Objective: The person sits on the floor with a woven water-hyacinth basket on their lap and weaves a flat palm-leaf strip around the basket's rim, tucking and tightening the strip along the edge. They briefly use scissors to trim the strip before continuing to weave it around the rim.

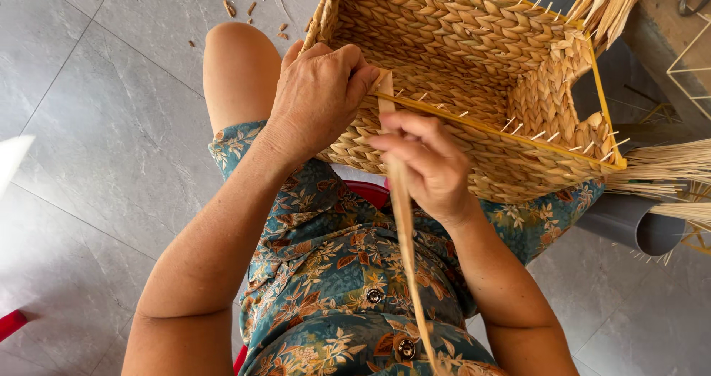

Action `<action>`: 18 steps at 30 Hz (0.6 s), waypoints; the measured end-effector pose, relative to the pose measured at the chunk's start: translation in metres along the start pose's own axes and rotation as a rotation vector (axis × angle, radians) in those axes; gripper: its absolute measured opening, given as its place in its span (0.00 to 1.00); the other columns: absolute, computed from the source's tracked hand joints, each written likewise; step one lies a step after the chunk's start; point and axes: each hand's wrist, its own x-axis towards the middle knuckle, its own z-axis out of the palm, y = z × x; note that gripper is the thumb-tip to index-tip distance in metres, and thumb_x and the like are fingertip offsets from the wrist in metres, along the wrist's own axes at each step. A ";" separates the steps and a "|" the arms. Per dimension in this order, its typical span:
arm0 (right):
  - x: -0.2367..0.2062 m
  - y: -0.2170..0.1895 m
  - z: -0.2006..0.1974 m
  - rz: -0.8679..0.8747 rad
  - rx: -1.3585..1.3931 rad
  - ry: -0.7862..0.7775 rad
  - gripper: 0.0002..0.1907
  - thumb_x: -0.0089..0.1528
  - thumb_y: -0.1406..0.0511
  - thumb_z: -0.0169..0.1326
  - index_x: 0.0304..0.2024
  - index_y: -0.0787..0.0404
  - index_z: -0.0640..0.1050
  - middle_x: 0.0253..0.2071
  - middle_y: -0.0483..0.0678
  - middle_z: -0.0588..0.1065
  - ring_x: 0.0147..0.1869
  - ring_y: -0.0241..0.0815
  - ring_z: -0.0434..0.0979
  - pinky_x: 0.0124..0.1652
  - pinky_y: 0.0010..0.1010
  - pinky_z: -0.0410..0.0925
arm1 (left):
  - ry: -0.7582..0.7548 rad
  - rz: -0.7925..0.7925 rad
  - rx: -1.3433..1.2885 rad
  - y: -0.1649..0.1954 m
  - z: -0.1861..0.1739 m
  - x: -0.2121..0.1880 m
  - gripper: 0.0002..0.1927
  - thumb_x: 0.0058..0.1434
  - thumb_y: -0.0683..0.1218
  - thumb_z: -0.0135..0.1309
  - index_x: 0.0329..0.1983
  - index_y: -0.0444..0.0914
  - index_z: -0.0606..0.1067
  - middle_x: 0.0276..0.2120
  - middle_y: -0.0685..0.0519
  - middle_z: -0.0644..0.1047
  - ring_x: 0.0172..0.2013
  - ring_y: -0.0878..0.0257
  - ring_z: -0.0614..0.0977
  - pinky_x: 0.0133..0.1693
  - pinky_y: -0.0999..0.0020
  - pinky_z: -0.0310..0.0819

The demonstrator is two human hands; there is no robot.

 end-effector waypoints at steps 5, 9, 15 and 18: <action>-0.025 0.009 -0.018 0.120 0.437 0.287 0.08 0.73 0.68 0.51 0.52 0.59 0.81 0.50 0.51 0.81 0.51 0.41 0.84 0.52 0.29 0.81 | -0.108 0.117 -0.393 -0.012 -0.024 -0.009 0.06 0.67 0.44 0.56 0.43 0.37 0.75 0.38 0.54 0.80 0.49 0.55 0.80 0.59 0.51 0.62; -0.030 -0.017 -0.012 0.131 0.337 0.185 0.07 0.71 0.69 0.53 0.50 0.62 0.80 0.54 0.54 0.79 0.56 0.45 0.83 0.55 0.32 0.80 | -0.031 0.260 -0.356 -0.021 -0.024 -0.018 0.05 0.69 0.42 0.60 0.47 0.42 0.79 0.46 0.59 0.81 0.64 0.56 0.75 0.71 0.43 0.51; -0.024 -0.071 0.014 0.008 0.064 0.077 0.10 0.66 0.71 0.58 0.50 0.66 0.79 0.53 0.56 0.78 0.60 0.53 0.81 0.59 0.40 0.77 | 0.110 0.306 0.073 -0.013 -0.008 -0.038 0.14 0.67 0.39 0.58 0.52 0.49 0.82 0.48 0.61 0.80 0.70 0.56 0.71 0.71 0.31 0.31; 0.002 -0.078 0.010 -0.076 0.090 0.098 0.09 0.66 0.73 0.58 0.49 0.67 0.78 0.51 0.56 0.79 0.59 0.50 0.83 0.55 0.36 0.79 | 0.077 0.318 0.131 -0.010 -0.006 -0.037 0.12 0.66 0.39 0.58 0.50 0.46 0.81 0.50 0.59 0.79 0.70 0.56 0.71 0.71 0.30 0.31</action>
